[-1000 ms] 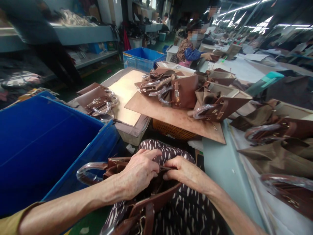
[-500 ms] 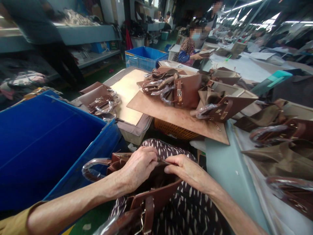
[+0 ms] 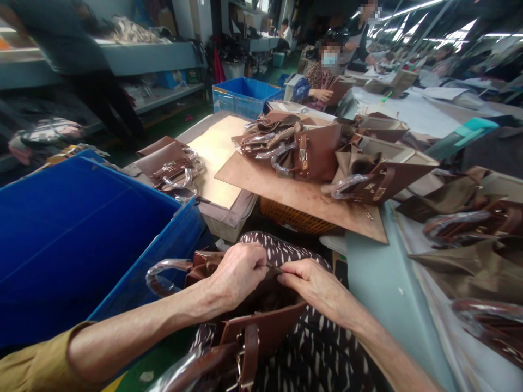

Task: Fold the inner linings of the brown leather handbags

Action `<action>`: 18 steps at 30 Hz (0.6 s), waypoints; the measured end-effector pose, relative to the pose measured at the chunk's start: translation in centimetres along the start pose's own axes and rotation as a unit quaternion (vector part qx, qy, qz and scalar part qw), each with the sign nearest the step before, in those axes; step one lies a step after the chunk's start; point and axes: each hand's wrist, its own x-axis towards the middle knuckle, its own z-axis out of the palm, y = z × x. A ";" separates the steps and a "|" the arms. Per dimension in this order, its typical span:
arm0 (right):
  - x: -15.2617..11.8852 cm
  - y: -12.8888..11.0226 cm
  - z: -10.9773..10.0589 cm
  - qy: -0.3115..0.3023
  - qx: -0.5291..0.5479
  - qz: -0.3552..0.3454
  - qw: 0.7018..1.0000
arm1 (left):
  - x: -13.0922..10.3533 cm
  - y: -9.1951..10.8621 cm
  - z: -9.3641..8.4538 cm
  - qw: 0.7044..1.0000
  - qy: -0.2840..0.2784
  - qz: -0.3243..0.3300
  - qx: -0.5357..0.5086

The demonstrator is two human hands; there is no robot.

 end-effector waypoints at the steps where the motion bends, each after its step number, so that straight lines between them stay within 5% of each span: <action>1: 0.0 0.0 0.0 0.001 0.004 -0.002 1.000 | 0.0 -0.1 0.1 1.000 0.001 0.003 0.003; 11: -0.4 -0.1 -0.3 0.006 0.008 -0.001 1.000 | -0.1 -0.6 0.1 0.992 0.000 0.087 0.091; 18: 0.0 0.4 -0.1 0.008 -0.027 0.002 1.000 | 0.7 -0.7 -0.5 0.988 -0.083 0.115 0.052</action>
